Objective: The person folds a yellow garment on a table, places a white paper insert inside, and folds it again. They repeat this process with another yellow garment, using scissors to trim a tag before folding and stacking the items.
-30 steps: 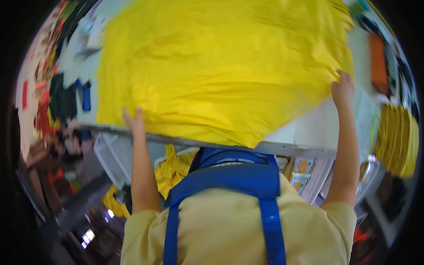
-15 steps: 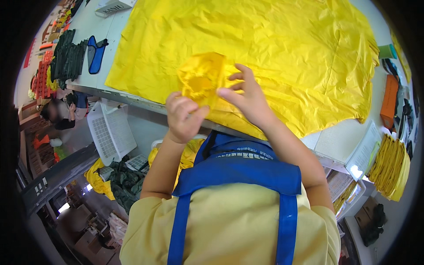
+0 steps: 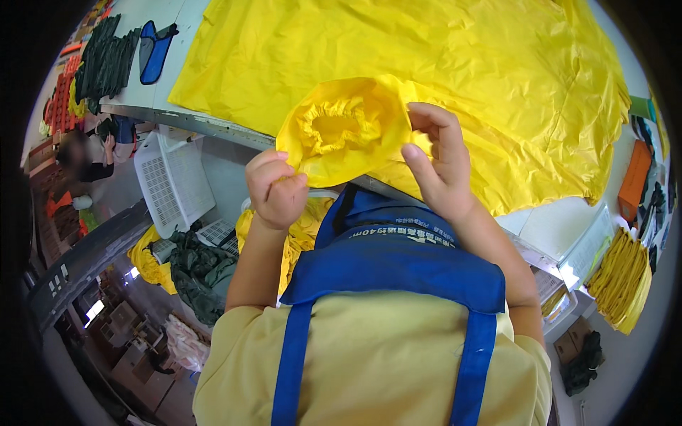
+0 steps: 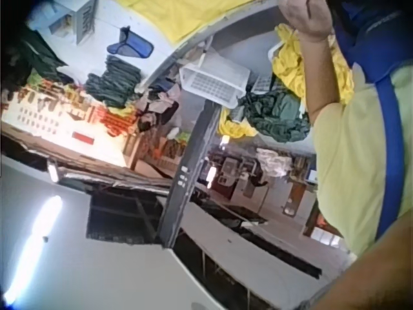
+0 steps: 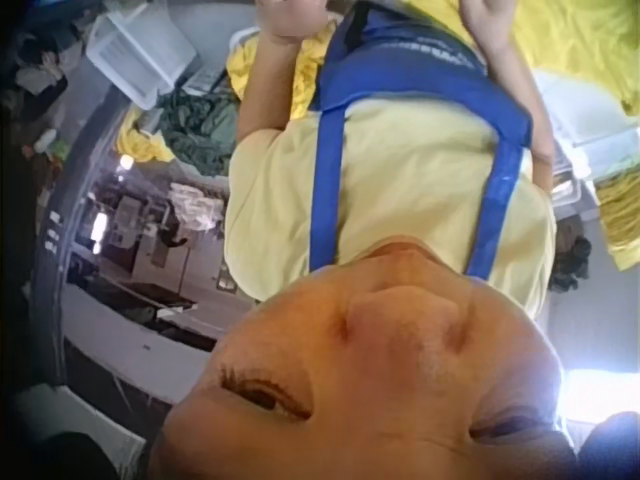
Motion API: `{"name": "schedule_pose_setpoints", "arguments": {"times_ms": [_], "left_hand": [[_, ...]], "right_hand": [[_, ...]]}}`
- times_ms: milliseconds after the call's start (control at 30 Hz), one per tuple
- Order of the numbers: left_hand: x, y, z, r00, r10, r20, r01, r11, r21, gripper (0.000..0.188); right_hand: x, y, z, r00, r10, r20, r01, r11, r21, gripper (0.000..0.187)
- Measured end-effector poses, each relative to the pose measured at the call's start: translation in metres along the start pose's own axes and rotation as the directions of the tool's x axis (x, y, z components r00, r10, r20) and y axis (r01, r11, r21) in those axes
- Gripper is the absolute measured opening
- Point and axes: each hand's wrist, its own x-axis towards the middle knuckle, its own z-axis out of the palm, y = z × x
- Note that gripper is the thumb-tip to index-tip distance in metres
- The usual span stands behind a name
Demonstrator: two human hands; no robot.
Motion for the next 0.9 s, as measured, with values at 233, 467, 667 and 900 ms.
{"name": "schedule_pose_setpoints", "arguments": {"times_ms": [233,467,667,900], "left_hand": [[-0.033,-0.086,0.012,0.659,-0.739,0.14,0.605,0.632,0.484,0.046],[-0.023,-0.114,0.091,0.775,-0.419,0.473,0.062,0.795,0.603,0.049],[0.044,-0.149,0.107,0.391,-0.843,0.371,0.717,0.531,0.452,0.044],[0.004,-0.237,0.088,0.405,-0.866,0.293,0.78,0.495,0.383,0.037]], "right_hand": [[-0.089,0.113,-0.07,0.927,0.344,-0.151,-0.215,0.155,-0.964,0.054],[-0.099,0.119,-0.074,0.936,0.346,-0.061,-0.121,0.154,-0.981,0.055],[-0.101,0.116,-0.075,0.945,0.323,-0.053,-0.114,0.173,-0.978,0.054],[-0.102,0.119,-0.071,0.956,0.286,-0.056,-0.1,0.14,-0.985,0.055]]}}
